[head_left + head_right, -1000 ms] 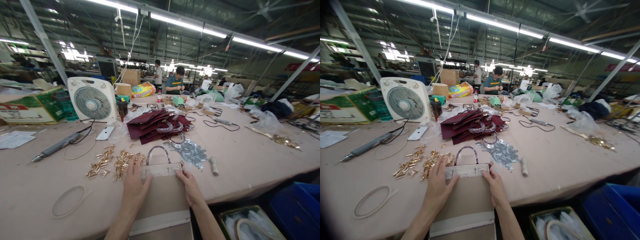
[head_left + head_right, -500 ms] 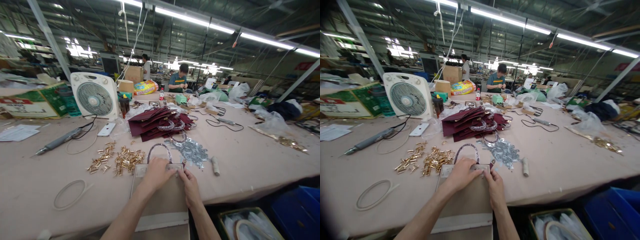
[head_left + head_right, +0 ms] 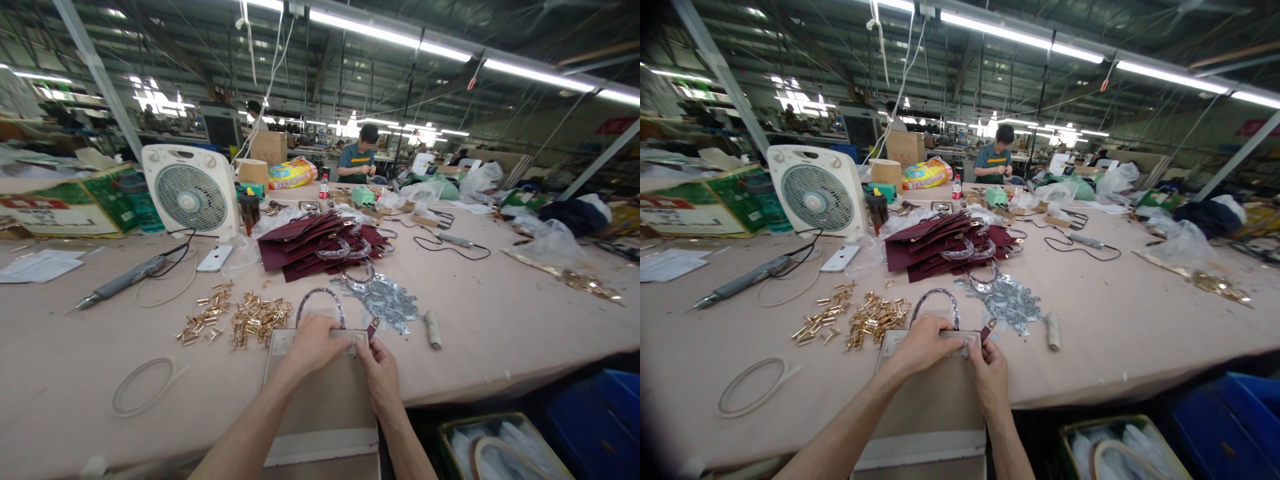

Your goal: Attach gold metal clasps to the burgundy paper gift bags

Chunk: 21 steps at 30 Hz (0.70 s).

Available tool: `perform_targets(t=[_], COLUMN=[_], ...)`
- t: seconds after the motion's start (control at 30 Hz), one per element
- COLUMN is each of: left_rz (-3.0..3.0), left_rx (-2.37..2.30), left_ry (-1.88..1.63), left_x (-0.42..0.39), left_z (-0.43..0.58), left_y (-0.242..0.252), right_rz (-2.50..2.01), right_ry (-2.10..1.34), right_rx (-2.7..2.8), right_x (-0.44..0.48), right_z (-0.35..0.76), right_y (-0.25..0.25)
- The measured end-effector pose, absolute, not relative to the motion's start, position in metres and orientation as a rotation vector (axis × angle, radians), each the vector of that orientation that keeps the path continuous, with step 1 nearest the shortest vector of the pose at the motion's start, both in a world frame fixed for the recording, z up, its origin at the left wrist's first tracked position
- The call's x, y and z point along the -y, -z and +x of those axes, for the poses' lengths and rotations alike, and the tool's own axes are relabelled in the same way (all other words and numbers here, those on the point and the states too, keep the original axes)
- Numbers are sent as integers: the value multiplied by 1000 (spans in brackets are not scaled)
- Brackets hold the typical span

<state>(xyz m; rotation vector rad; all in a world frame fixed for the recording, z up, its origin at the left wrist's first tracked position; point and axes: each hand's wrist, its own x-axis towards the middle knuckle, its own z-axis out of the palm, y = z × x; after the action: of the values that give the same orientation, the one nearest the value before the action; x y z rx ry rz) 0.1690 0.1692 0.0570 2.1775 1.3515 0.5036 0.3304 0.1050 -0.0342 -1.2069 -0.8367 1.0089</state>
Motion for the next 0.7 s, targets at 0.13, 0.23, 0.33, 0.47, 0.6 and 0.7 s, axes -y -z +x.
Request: perform_targets(t=[0.13,0.23,0.33,0.47,0.6,0.7], left_rz=[2222,2263,2298,2276,2186,2167], left_rx=[-1396,-1422,-1451,-1434,-1368,-1331], left_ry=[-581,-624,-660,-657,-577,-546], left_x=[-165,-160,-156,-156,-164,-170], left_z=[172,175,178,175,167,163], left_y=[-47,-44,-44,-43,-37,-34], right_rz=[-1218,-1229,-1253,-1268,-1263,-1240], right_ry=[-1002,-1007,-1005,-1021,-1063,-1121], right_rx=[820,809,794,814,868,882], right_x=[-104,-103,-103,-102,-102,-103], right_z=[330,330,329,330,332,335], right_y=[34,33,33,33,32,31])
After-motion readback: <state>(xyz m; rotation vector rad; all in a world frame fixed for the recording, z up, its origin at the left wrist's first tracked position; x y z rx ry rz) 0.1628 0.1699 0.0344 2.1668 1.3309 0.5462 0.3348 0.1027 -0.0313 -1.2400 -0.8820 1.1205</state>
